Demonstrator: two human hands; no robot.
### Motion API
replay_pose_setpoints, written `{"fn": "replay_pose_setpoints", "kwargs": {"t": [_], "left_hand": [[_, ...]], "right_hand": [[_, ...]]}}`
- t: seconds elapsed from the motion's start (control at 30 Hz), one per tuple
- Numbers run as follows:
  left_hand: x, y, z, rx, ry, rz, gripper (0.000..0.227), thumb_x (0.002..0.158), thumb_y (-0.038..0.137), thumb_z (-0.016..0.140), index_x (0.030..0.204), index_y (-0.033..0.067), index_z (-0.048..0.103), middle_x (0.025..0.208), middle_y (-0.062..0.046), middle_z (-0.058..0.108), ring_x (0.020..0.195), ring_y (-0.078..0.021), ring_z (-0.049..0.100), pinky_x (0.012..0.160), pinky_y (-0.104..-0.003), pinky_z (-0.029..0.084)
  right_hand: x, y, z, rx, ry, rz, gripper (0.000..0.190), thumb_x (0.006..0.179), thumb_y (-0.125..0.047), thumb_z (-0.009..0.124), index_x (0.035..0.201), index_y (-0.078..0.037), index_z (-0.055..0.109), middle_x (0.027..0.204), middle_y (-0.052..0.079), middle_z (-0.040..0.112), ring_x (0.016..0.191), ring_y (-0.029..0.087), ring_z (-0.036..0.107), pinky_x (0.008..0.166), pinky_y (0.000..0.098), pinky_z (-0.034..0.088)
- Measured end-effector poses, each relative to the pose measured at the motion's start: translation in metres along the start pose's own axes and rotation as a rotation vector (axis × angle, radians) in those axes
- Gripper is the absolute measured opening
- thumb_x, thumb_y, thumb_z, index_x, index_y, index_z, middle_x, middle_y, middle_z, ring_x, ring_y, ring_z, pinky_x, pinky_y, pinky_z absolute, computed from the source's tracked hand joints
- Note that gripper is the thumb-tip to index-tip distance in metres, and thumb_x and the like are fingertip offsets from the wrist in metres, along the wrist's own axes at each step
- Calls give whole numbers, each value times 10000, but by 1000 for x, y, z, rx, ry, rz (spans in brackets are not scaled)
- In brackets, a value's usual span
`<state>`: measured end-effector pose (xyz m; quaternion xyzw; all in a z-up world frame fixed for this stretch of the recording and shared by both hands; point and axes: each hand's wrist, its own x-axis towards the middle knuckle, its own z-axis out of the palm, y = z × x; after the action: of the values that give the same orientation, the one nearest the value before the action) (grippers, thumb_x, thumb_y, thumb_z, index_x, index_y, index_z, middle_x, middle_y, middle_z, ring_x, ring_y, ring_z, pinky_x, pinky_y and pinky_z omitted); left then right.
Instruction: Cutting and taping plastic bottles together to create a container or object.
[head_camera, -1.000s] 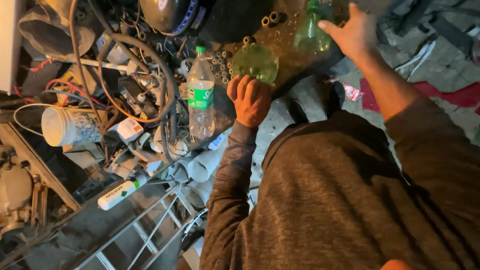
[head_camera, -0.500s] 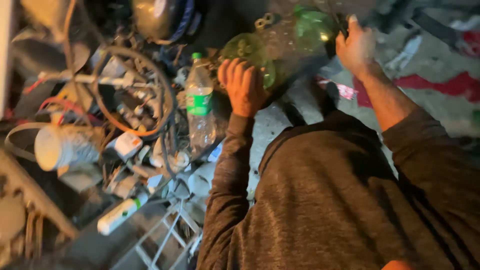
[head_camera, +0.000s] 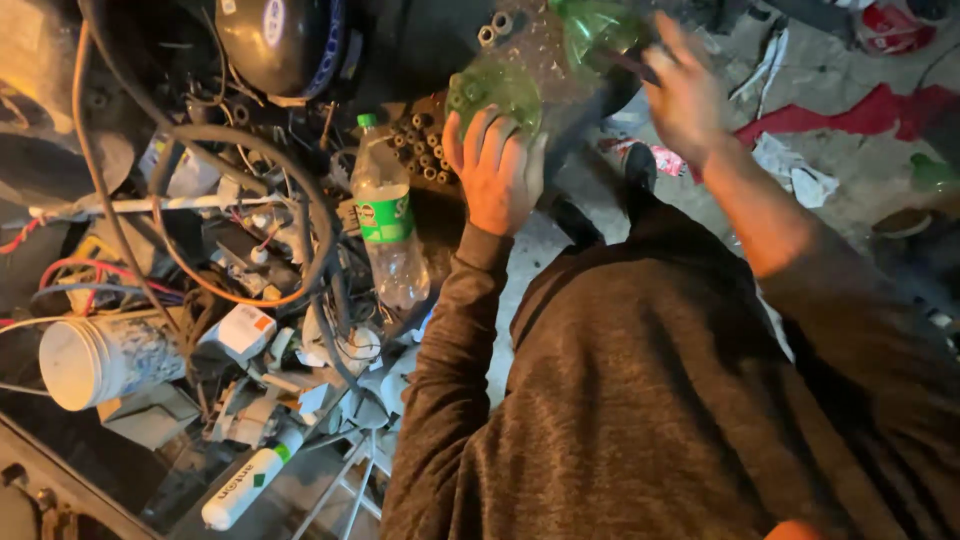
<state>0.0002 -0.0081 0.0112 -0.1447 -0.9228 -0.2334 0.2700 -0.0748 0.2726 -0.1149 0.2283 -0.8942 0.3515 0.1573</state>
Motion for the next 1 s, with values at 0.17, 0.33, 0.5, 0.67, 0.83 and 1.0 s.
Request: {"fn": "replay_pose_setpoints", "kwargs": {"t": [0.17, 0.33, 0.5, 0.67, 0.83, 1.0], "left_hand": [[-10, -4, -5, 19, 29, -9, 235, 833, 156, 852, 980, 95, 679, 1114, -77, 644, 1218, -310, 577, 1184, -572, 303], [-39, -4, 1, 31, 37, 12, 250, 851, 166, 858, 1017, 94, 685, 1124, -88, 638, 1238, -309, 568, 1207, -581, 287], [-45, 8, -3, 83, 70, -58, 215, 856, 176, 855, 948, 115, 671, 1116, -53, 651, 1344, -299, 546, 1213, -678, 178], [-49, 3, -4, 25, 34, 57, 122, 867, 139, 783, 969, 146, 716, 1184, -51, 635, 1388, -307, 489, 1205, -752, 167], [-14, -11, -8, -5, 12, 100, 106, 885, 106, 748, 975, 113, 693, 1215, -75, 611, 1407, -328, 464, 1220, -731, 232], [-7, -21, -8, -107, -92, 53, 161, 914, 148, 758, 965, 59, 634, 1229, -132, 586, 1395, -390, 454, 1231, -650, 283]], "right_hand": [[48, 20, 50, -94, -43, -123, 420, 867, 43, 681, 1279, 6, 609, 1452, 232, 614, 1308, 467, 580, 1079, 516, 522], [52, 31, 49, -119, -325, 482, 376, 1084, -118, 642, 1443, -62, 544, 1124, 286, 672, 1089, 478, 631, 934, 577, 491], [44, 52, 73, -63, -33, 26, 313, 1050, -25, 698, 1338, 22, 585, 1347, 283, 644, 1238, 487, 590, 1011, 552, 514], [80, 51, 96, -121, 0, 201, 349, 1026, -40, 663, 1364, 9, 587, 1391, 290, 586, 1270, 497, 546, 1034, 549, 482], [108, 60, 103, -60, 52, -67, 388, 1039, -22, 649, 1406, 60, 555, 1375, 316, 591, 1232, 532, 543, 1005, 567, 483], [89, 67, 104, -16, -20, 98, 295, 1087, -65, 677, 1379, -41, 654, 1012, 283, 695, 932, 524, 642, 771, 583, 514]]}}
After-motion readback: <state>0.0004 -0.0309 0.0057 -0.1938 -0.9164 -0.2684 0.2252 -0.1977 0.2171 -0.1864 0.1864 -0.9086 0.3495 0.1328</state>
